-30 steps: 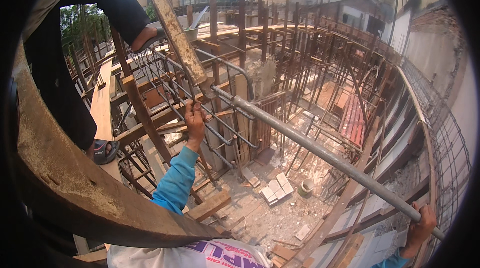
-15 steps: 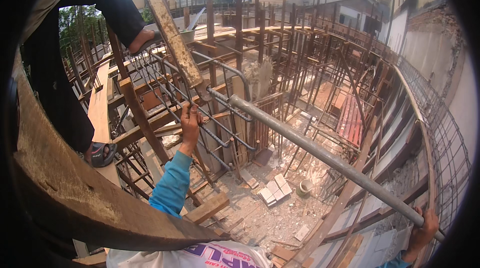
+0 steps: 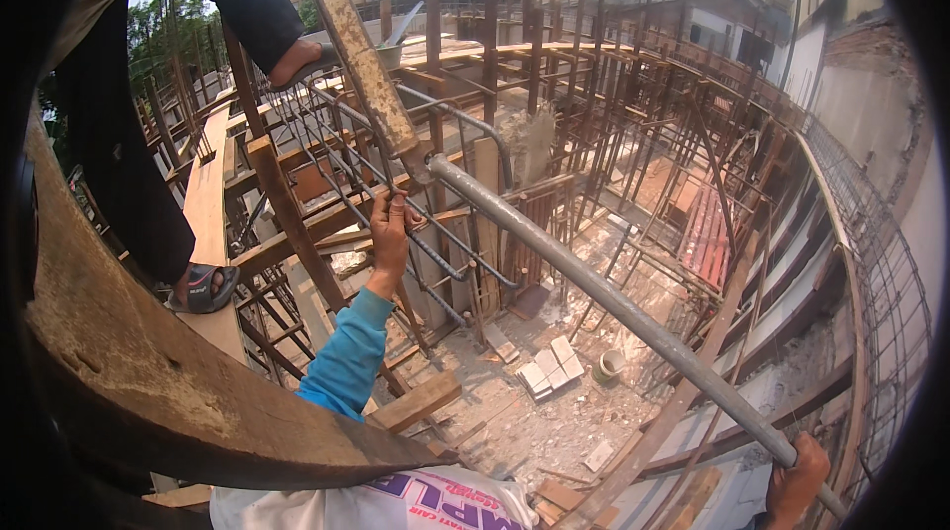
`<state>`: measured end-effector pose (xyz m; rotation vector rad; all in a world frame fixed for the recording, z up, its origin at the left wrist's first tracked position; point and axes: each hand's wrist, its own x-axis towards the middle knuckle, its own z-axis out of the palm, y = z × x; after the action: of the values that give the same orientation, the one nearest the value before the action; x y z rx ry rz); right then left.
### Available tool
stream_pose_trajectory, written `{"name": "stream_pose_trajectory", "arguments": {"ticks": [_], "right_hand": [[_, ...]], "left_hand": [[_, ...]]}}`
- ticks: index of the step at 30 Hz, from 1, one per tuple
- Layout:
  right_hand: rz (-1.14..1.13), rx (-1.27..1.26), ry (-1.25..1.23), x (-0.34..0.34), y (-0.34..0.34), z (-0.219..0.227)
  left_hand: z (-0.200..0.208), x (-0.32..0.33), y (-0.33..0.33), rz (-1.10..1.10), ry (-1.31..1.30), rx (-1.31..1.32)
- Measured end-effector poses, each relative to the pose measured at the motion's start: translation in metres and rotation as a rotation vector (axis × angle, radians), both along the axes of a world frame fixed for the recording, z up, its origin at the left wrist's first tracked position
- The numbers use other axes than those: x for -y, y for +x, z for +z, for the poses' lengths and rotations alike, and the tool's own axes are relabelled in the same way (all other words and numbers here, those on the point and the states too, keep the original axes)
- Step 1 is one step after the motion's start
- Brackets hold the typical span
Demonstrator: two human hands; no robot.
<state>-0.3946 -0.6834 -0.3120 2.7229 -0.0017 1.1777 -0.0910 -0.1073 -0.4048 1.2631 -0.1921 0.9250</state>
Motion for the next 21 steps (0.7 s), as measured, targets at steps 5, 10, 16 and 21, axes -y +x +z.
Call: {"name": "stream_pose_trajectory", "arguments": {"ticks": [5, 10, 16, 21], "right_hand": [[-0.019, -0.043, 0.128, 0.0, 0.015, -0.012], [-0.025, -0.242, 0.256, 0.016, 0.011, -0.001], [0.081, 0.07, 0.12, 0.021, 0.009, -0.04], [0.082, -0.149, 0.134, 0.036, -0.006, -0.025]], "left_hand": [[0.002, 0.004, -0.003, 0.003, 0.0, -0.042], [-0.002, -0.001, -0.005, -0.025, 0.0, -0.034], [-0.006, 0.005, 0.001, 0.002, -0.021, -0.014], [-0.01, 0.001, 0.004, -0.031, -0.013, 0.018]]}}
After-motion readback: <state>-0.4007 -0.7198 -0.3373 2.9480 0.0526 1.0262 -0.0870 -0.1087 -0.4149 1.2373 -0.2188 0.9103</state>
